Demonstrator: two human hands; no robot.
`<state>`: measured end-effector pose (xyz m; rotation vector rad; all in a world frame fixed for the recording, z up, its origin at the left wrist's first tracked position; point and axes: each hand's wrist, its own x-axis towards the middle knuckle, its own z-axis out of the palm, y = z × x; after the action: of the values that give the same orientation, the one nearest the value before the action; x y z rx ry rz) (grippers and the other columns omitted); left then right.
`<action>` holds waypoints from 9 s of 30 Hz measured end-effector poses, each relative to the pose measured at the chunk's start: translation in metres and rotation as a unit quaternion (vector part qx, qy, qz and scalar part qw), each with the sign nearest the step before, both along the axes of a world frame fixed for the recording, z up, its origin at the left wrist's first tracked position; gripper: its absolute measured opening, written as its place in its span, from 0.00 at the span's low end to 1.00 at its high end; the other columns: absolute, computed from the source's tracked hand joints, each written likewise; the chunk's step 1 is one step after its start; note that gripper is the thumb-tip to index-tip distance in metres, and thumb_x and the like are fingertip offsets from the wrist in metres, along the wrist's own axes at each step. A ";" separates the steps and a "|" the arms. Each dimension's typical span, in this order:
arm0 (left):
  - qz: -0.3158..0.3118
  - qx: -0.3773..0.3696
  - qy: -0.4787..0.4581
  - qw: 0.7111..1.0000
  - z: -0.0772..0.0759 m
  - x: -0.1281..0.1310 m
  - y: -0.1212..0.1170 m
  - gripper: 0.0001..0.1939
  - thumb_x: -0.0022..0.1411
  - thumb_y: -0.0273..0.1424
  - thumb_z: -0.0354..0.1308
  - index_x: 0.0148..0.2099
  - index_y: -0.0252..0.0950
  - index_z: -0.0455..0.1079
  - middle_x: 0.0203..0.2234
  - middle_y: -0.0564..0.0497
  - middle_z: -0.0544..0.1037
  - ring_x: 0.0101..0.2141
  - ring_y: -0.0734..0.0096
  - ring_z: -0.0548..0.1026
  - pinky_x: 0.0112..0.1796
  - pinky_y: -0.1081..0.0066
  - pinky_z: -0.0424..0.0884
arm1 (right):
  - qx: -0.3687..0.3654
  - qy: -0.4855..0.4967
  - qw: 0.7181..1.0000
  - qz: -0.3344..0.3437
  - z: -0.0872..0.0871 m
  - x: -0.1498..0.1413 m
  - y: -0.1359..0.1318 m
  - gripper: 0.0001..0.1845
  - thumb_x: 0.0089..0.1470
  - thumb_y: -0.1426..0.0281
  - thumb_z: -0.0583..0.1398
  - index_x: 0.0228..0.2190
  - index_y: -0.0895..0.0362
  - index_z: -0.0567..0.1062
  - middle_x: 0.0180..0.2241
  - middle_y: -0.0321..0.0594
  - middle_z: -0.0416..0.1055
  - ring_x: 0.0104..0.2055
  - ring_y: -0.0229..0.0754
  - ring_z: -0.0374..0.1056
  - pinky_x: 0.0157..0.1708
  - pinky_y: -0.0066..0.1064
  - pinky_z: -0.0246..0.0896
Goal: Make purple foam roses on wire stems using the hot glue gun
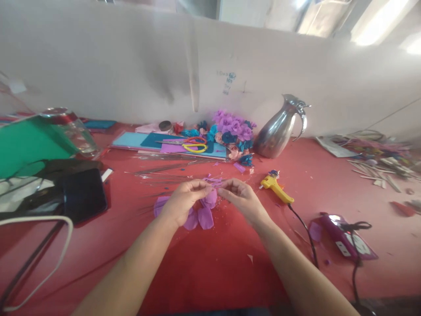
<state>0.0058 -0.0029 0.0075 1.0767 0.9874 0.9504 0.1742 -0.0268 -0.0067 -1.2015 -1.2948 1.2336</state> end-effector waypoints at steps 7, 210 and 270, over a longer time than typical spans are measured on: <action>0.016 -0.161 -0.199 0.966 -0.011 0.011 -0.005 0.11 0.42 0.29 0.71 0.29 0.34 0.73 0.26 0.52 0.73 0.28 0.75 0.72 0.31 0.75 0.68 | 0.001 0.064 0.994 0.090 -0.007 -0.026 -0.008 0.14 0.47 0.60 0.64 0.33 0.57 0.76 0.32 0.39 0.75 0.36 0.41 0.70 0.39 0.33 0.63; -0.004 0.045 0.061 0.997 -0.003 -0.004 0.006 0.05 0.44 0.30 0.66 0.26 0.34 0.77 0.25 0.51 0.75 0.27 0.73 0.69 0.32 0.71 0.63 | 0.019 0.021 0.999 0.030 -0.010 -0.007 -0.003 0.13 0.49 0.69 0.60 0.39 0.57 0.71 0.24 0.33 0.69 0.27 0.37 0.67 0.31 0.32 0.61; -0.026 -0.024 0.008 0.999 -0.025 0.016 -0.006 0.18 0.37 0.32 0.70 0.31 0.33 0.70 0.20 0.55 0.72 0.18 0.80 0.67 0.22 0.78 0.59 | 0.052 -0.220 0.946 -0.233 -0.030 0.014 -0.021 0.10 0.55 0.65 0.54 0.37 0.56 0.70 0.31 0.39 0.74 0.32 0.39 0.70 0.33 0.31 0.64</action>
<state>0.0220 -0.0085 -0.0172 1.0668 0.9868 0.8725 0.1878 -0.0479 -0.0365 -1.6491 -1.2632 0.5642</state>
